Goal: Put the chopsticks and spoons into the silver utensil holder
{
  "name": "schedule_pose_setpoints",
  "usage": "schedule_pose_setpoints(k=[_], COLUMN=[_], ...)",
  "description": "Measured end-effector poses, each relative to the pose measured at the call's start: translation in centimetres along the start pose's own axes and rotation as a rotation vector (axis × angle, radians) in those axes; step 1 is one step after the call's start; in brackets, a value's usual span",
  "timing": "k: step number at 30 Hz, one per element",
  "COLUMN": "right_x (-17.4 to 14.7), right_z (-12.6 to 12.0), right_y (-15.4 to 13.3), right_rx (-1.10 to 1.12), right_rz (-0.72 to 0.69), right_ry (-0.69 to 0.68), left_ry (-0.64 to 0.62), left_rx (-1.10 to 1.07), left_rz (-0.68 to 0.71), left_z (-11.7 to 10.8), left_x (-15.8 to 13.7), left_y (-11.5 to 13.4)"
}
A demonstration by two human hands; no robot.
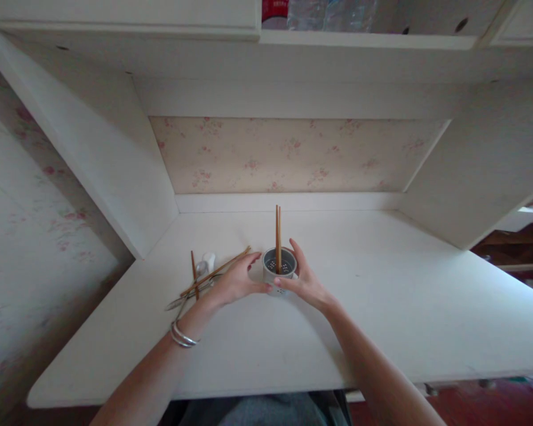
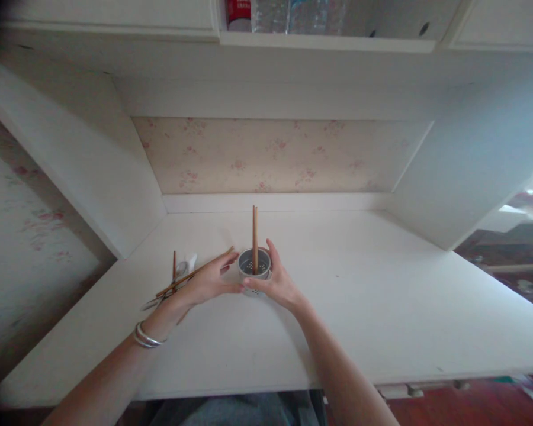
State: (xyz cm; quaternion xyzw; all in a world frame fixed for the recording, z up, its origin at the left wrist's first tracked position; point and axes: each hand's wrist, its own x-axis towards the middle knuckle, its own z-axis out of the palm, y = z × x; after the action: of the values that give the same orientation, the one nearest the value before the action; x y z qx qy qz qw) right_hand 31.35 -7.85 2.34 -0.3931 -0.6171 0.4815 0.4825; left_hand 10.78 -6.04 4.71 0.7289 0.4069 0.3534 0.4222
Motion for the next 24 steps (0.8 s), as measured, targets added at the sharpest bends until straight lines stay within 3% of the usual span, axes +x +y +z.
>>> schedule_pose_setpoints(k=[2,5,7,10,14,18,24], right_x=[0.1,0.1,0.0,-0.2,-0.2,-0.2,-0.4], right_z=[0.0,0.0,0.0,-0.4,-0.8,-0.8,-0.7], right_y=[-0.2,-0.4,-0.4,0.1,0.8,1.2,1.6], right_rx=[-0.012,0.0,0.017,0.018,-0.006,0.005,0.016], right_rz=[0.008,0.033,0.033,0.032,0.046,0.028,0.043], right_ry=[0.027,0.043,0.04,0.038,0.041,0.037,-0.016], left_ry=[0.043,0.04,-0.003,-0.08,-0.08,-0.024,0.231], left_rx=[0.262,0.709,0.921,1.073,1.101,1.07,0.77], left_rz=[-0.093,-0.109,-0.115,-0.181,-0.228,-0.236,-0.097], left_z=[-2.3,-4.9,-5.8,-6.0,-5.8,-6.4,-8.9], left_x=[0.1,0.6,1.1,1.9,2.9,3.6,5.3], left_y=[-0.6,-1.5,-2.2,-3.4,-4.7,-4.3,1.3])
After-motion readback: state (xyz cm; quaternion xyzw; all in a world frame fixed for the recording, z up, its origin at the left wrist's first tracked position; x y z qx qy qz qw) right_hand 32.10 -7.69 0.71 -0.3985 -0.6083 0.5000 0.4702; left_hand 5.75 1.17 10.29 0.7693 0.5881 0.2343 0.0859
